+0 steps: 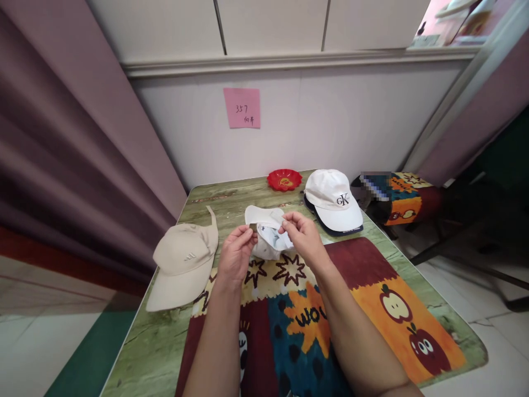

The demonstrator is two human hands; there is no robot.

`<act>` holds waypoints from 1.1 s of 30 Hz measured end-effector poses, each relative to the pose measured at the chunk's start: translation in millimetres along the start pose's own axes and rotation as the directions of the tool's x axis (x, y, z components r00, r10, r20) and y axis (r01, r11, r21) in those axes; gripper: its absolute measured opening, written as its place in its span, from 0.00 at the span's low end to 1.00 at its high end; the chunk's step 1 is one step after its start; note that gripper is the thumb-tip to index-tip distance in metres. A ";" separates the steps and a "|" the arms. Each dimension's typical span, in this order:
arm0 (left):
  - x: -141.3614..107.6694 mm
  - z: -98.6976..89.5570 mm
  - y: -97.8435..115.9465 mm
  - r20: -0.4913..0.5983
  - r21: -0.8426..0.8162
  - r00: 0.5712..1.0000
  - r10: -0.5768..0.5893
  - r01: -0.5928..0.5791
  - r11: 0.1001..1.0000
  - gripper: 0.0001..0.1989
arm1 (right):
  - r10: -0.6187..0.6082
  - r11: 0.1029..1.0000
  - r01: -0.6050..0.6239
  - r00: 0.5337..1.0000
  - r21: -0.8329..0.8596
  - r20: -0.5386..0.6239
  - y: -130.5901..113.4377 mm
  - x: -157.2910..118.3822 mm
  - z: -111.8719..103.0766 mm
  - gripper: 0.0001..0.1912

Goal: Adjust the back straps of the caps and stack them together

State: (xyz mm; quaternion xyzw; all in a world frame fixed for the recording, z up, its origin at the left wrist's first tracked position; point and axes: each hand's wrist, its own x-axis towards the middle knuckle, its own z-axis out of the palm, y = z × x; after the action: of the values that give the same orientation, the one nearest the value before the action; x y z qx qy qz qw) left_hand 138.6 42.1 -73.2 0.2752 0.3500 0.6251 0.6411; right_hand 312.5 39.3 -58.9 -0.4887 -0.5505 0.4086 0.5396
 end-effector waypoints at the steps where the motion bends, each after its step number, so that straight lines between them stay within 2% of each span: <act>1: -0.2 0.8 -0.2 0.005 -0.019 0.999 -0.033 0.033 0.999 0.10 | 0.007 1.000 -0.006 1.000 -0.030 0.011 0.9 -0.4 1.5 0.09; 4: 0.5 2.1 -1.1 -0.013 -0.093 0.994 -0.111 0.109 0.990 0.09 | 0.004 0.996 -0.002 1.000 -0.093 0.021 1.3 -1.8 7.1 0.10; 8: 2.0 1.4 -2.2 -0.022 -0.132 0.990 -0.142 0.137 0.982 0.09 | -0.010 0.985 0.011 1.000 -0.171 0.009 -1.2 -3.7 11.4 0.12; 17: 0.2 1.2 -3.3 0.029 -0.084 0.992 -0.119 0.121 0.989 0.09 | -0.004 0.974 0.008 1.000 -0.225 0.022 -4.6 -6.6 15.5 0.12; 22: -0.6 0.5 -4.2 0.057 -0.024 0.996 -0.073 0.075 0.997 0.10 | -0.009 0.971 0.015 1.000 -0.239 0.023 -7.0 -7.5 16.7 0.13; 33: -3.5 4.4 -2.0 0.009 0.026 1.000 -0.024 0.023 0.999 0.13 | -0.017 0.958 0.026 0.999 -0.287 0.035 -8.8 -7.7 15.3 0.11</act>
State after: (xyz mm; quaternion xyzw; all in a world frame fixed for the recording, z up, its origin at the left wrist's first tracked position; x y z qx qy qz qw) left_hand 143.4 38.9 -71.8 0.2824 0.3582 0.6116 0.6464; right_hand 296.0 31.3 -53.1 -0.5492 -0.6180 0.3262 0.4583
